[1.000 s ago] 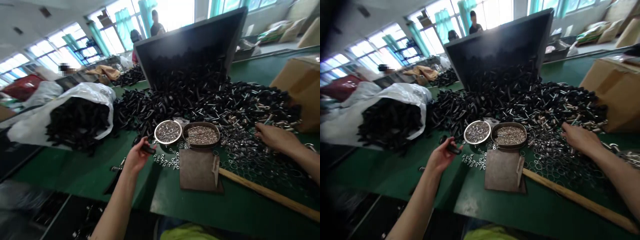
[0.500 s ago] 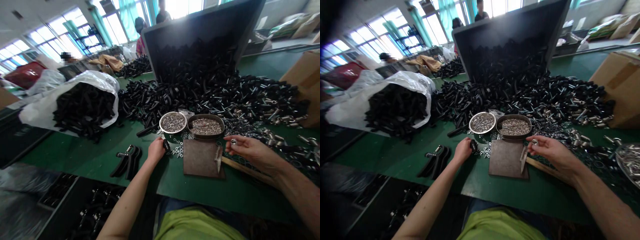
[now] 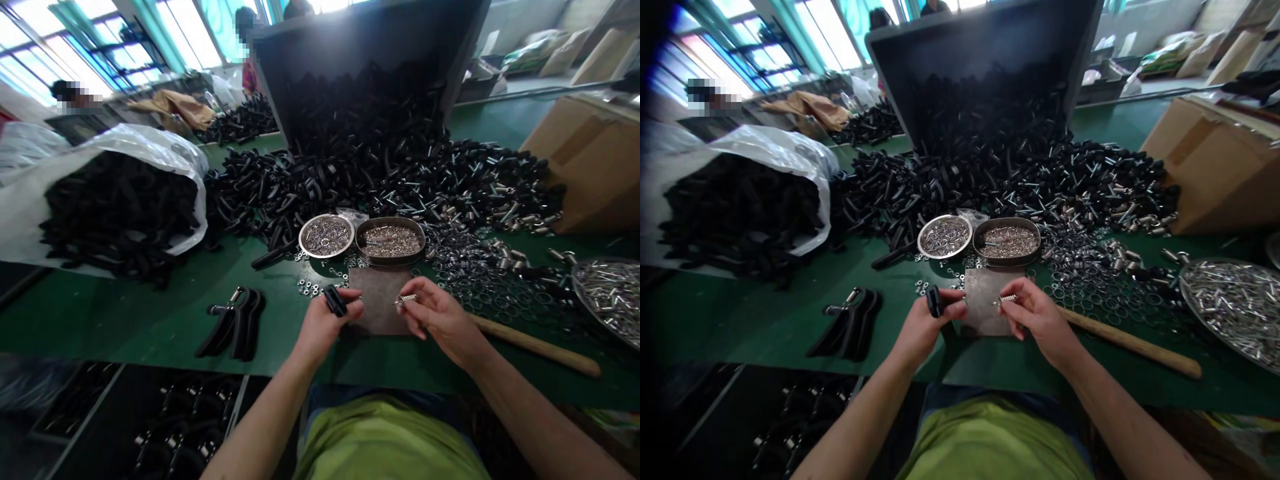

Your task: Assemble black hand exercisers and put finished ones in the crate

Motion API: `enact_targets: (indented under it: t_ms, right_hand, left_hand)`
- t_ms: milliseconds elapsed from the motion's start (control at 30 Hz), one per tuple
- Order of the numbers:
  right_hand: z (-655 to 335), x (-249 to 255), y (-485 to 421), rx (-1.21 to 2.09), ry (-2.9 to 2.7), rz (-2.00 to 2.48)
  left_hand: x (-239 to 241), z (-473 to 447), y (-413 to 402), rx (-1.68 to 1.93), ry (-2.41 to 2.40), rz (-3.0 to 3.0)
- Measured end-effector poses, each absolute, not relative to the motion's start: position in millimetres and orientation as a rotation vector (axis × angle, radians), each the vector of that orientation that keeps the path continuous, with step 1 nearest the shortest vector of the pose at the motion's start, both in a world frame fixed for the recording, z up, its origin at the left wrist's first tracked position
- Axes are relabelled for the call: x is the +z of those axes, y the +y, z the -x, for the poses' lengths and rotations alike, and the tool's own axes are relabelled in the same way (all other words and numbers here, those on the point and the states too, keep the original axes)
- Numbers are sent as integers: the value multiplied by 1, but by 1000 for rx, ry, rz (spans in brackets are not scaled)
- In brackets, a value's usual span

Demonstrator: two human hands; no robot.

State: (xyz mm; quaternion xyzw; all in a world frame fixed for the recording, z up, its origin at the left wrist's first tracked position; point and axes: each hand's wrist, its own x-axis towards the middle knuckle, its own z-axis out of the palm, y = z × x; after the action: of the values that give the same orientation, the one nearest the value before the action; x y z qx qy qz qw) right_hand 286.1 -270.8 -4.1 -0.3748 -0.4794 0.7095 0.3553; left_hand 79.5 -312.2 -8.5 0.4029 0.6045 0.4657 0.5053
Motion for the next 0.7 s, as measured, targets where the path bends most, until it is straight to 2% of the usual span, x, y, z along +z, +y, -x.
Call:
enact_targets:
  t_ms: [133, 300, 500, 600, 700]
  right_hand:
    - [-281, -1, -281, 1835, -1412, 896]
    - [-279, -6, -282, 1831, -1506, 872]
    - [-274, -13, -279, 1965, -1219, 949]
    - [-275, -13, -275, 1839, -1318, 1018]
    - [-278, -8, -272, 1597, -1528, 1062]
  left_hand:
    - [-7, -112, -328, 1182, 1204, -675]
    - [-10, -115, -330, 1172, 1143, -657]
    - [-11, -105, -328, 1171, 1318, -1121]
    - [-17, -108, -329, 1202, 1396, -1241]
    - [-26, -119, -330, 1125, 1316, -794]
